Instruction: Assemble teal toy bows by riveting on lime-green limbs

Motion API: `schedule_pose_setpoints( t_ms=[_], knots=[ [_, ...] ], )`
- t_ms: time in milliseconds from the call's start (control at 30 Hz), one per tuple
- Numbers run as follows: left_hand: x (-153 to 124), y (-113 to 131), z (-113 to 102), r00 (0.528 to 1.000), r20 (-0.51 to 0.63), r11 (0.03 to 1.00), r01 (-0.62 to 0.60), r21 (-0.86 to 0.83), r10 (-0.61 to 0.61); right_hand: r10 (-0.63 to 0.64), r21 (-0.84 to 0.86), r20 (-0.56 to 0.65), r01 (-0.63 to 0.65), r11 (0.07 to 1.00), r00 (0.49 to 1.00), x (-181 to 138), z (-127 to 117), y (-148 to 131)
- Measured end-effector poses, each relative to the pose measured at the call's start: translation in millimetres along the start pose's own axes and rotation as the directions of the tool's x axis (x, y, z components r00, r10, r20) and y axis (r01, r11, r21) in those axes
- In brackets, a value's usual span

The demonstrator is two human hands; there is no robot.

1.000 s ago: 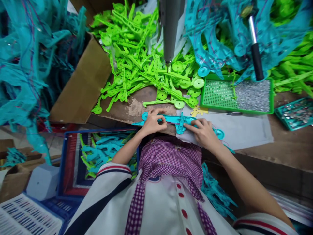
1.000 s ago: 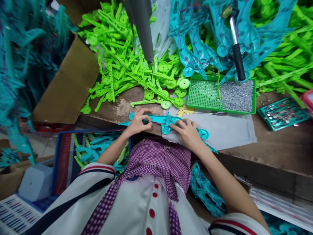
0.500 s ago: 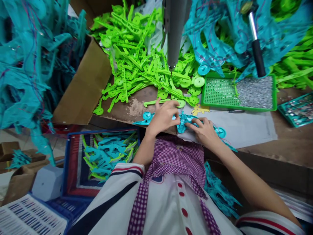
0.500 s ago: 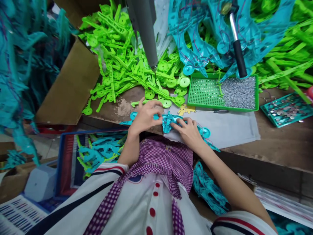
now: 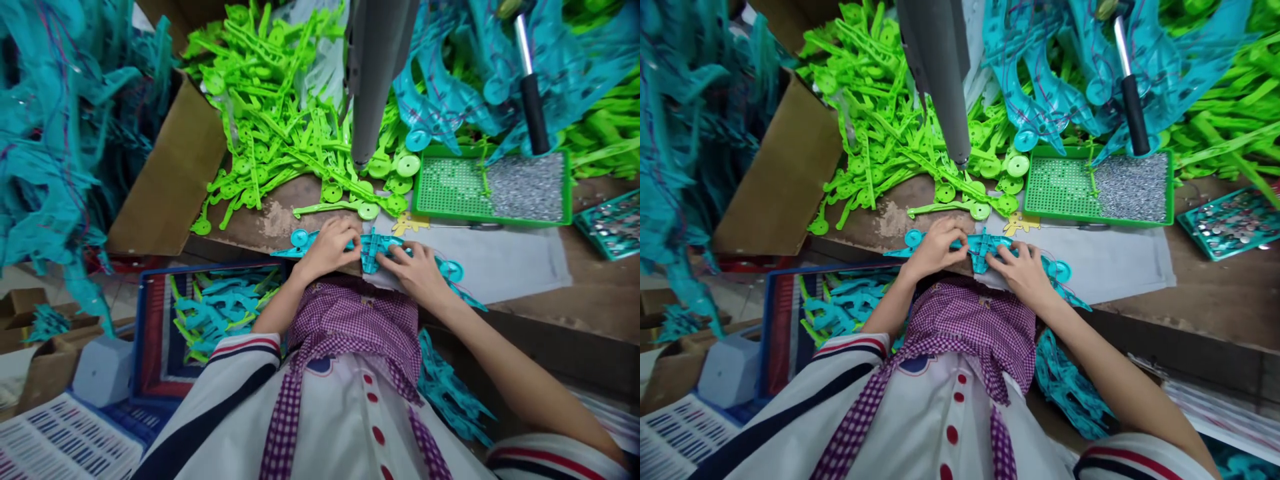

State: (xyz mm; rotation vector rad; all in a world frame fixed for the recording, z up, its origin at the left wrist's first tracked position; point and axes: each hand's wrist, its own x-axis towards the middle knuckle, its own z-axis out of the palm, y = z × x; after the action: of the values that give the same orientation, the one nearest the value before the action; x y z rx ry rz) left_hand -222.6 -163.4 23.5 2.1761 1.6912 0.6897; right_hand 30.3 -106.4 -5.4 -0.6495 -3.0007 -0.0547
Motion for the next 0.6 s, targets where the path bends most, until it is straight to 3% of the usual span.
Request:
schedule_pose_setpoints(
  t_ms=[167,267,367,433,533,600],
  knots=[
    [-27.6,-15.5,-5.7,0.981,-0.173,0.988,0.108,0.111,-0.088,0.04,0.072,-0.001,-0.039,0.997,0.999,0.7,7.0,4.2],
    [-31.4,-22.7,-12.8,0.957,-0.273,0.991,0.12,0.061,-0.099,0.058,0.209,-0.046,-0.047,0.977,0.997,-1.9,1.4,13.6],
    [-34.6,-29.4,-14.8,0.912,-0.368,0.983,0.154,-0.102,-0.181,0.137,0.304,-0.188,-0.075,0.95,0.972,-17.2,-19.3,18.2],
    [-37.5,-34.7,-14.0,0.857,-0.408,0.938,0.213,-0.275,-0.314,0.269,0.315,-0.239,-0.187,0.93,0.933,-34.2,-31.7,12.9],
    [-40.6,-44.2,-14.9,0.767,-0.345,0.764,0.276,-0.583,-0.541,0.345,0.228,-0.17,-0.304,0.925,0.923,-58.2,-34.2,-3.8],
    [-41.4,-50.9,-18.5,0.733,-0.278,0.645,0.277,-0.712,-0.621,0.359,0.184,-0.151,-0.331,0.926,0.921,-66.6,-29.6,-12.3]
  ],
)
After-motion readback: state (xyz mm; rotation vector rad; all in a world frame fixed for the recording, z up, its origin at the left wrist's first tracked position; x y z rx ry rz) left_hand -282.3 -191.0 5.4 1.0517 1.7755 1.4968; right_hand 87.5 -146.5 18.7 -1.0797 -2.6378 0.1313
